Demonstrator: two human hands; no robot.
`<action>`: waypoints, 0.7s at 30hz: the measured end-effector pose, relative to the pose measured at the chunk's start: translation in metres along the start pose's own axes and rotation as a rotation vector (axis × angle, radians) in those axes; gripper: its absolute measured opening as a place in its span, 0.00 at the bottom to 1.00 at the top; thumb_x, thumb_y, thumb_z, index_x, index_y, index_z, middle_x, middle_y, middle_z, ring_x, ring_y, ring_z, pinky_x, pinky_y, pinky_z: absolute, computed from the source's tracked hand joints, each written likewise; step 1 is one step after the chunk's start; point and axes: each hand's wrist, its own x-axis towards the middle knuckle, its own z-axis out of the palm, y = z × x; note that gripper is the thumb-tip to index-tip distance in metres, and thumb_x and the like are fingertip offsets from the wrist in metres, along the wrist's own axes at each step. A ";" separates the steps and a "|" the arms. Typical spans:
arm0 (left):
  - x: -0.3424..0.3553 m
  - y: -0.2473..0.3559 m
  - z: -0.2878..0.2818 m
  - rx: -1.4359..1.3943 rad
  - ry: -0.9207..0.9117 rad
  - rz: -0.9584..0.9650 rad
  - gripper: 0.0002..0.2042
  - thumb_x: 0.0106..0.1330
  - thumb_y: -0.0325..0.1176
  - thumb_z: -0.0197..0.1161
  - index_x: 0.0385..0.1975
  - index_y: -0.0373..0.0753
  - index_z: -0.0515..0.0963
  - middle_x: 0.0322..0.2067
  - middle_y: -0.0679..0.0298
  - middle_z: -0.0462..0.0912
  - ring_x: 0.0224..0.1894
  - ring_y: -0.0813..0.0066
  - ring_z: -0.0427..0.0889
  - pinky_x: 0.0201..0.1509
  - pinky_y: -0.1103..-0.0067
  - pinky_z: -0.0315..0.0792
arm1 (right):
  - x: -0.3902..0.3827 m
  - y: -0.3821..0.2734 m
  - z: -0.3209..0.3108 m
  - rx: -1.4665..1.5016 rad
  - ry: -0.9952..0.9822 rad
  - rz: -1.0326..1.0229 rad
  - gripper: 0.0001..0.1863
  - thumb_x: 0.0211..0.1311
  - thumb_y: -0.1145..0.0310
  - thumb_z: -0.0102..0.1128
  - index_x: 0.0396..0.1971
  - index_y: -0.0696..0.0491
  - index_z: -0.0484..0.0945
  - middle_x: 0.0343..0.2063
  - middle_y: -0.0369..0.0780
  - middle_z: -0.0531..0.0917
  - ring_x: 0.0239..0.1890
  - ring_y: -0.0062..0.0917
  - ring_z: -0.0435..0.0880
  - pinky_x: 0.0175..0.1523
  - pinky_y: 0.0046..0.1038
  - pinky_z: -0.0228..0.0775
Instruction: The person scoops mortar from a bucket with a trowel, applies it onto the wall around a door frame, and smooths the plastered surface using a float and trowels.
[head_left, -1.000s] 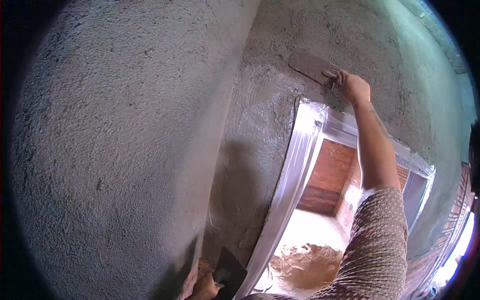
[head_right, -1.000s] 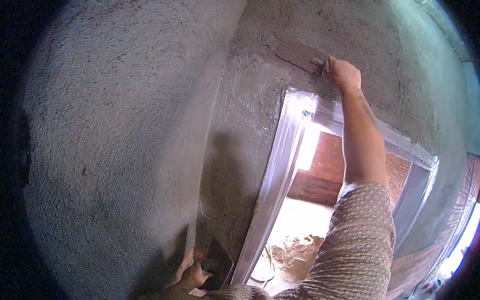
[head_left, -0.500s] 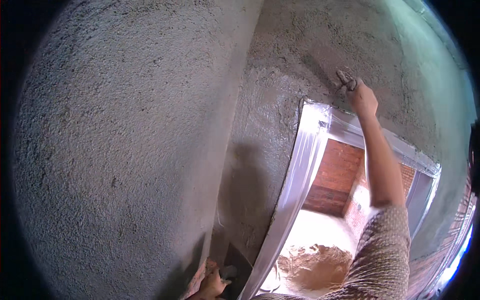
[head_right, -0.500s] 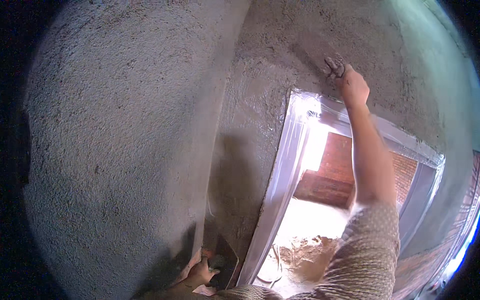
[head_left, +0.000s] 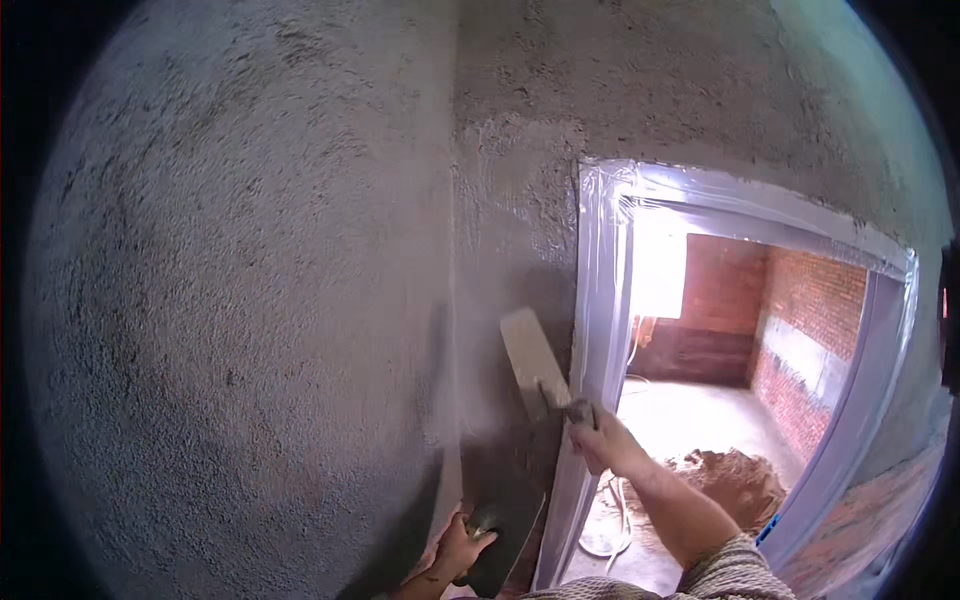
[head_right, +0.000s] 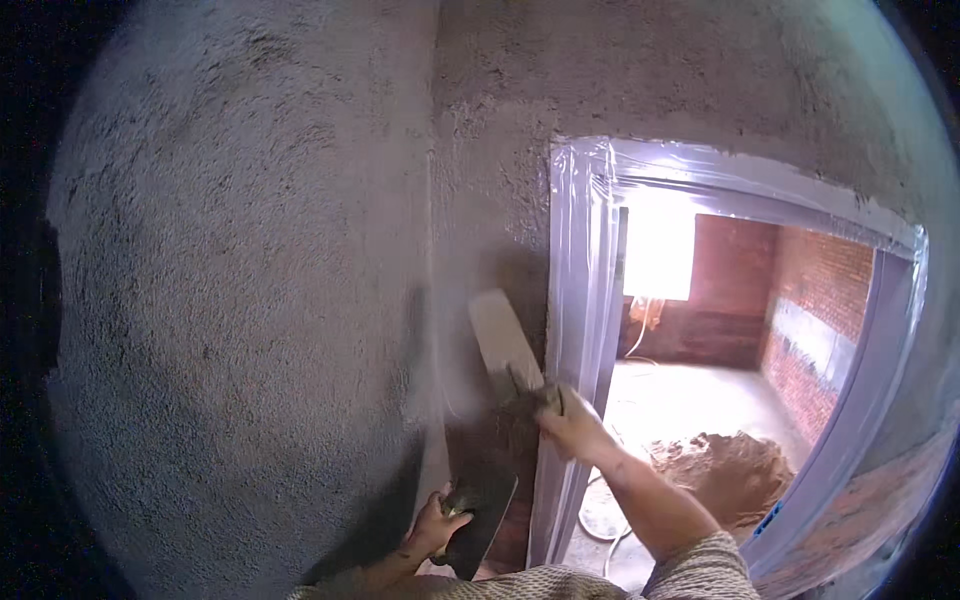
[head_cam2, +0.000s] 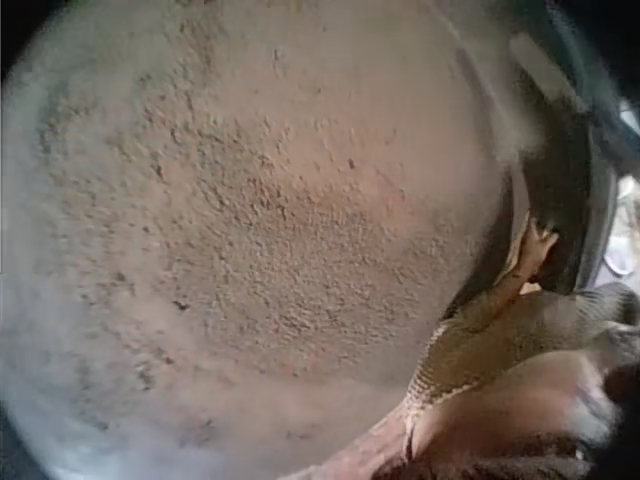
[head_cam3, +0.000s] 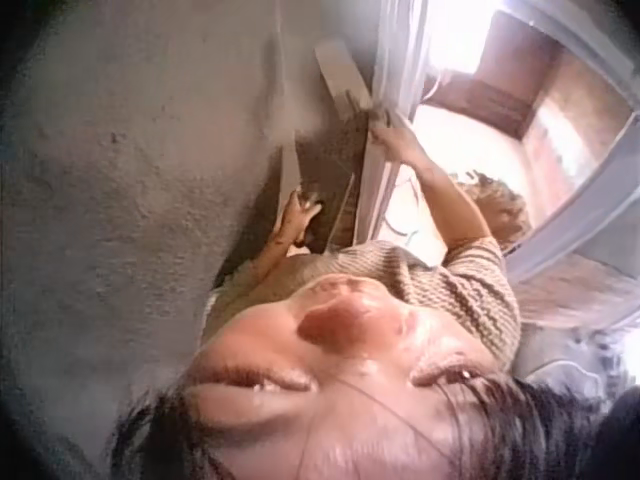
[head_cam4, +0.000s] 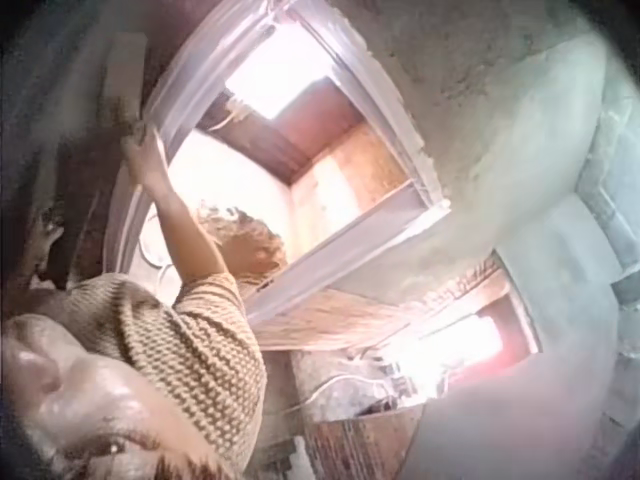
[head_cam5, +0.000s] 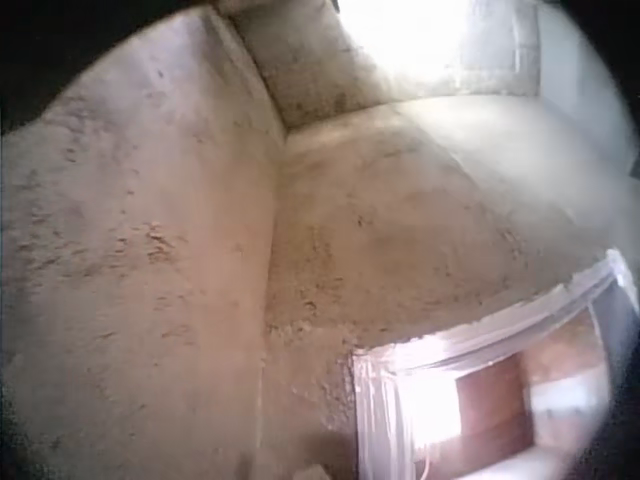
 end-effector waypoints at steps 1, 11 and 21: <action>0.000 -0.001 0.001 -0.006 0.021 0.011 0.27 0.50 0.40 0.70 0.45 0.31 0.66 0.39 0.52 0.76 0.38 0.62 0.77 0.43 0.69 0.70 | 0.005 -0.009 -0.005 -0.063 -0.032 -0.113 0.18 0.61 0.66 0.48 0.48 0.58 0.66 0.22 0.39 0.74 0.18 0.20 0.72 0.20 0.19 0.61; -0.023 0.022 -0.022 0.176 0.021 -0.159 0.30 0.51 0.39 0.70 0.50 0.32 0.65 0.42 0.51 0.77 0.41 0.58 0.79 0.47 0.71 0.71 | 0.183 -0.143 0.008 0.286 0.326 -0.691 0.14 0.62 0.60 0.50 0.32 0.57 0.63 0.20 0.42 0.76 0.15 0.29 0.72 0.19 0.31 0.63; -0.047 0.095 -0.086 0.238 0.151 -0.121 0.26 0.51 0.37 0.71 0.45 0.32 0.68 0.38 0.52 0.78 0.39 0.61 0.79 0.46 0.73 0.71 | 0.219 -0.181 0.031 -0.154 0.371 -0.557 0.17 0.63 0.59 0.41 0.35 0.61 0.65 0.26 0.50 0.79 0.22 0.39 0.77 0.28 0.36 0.70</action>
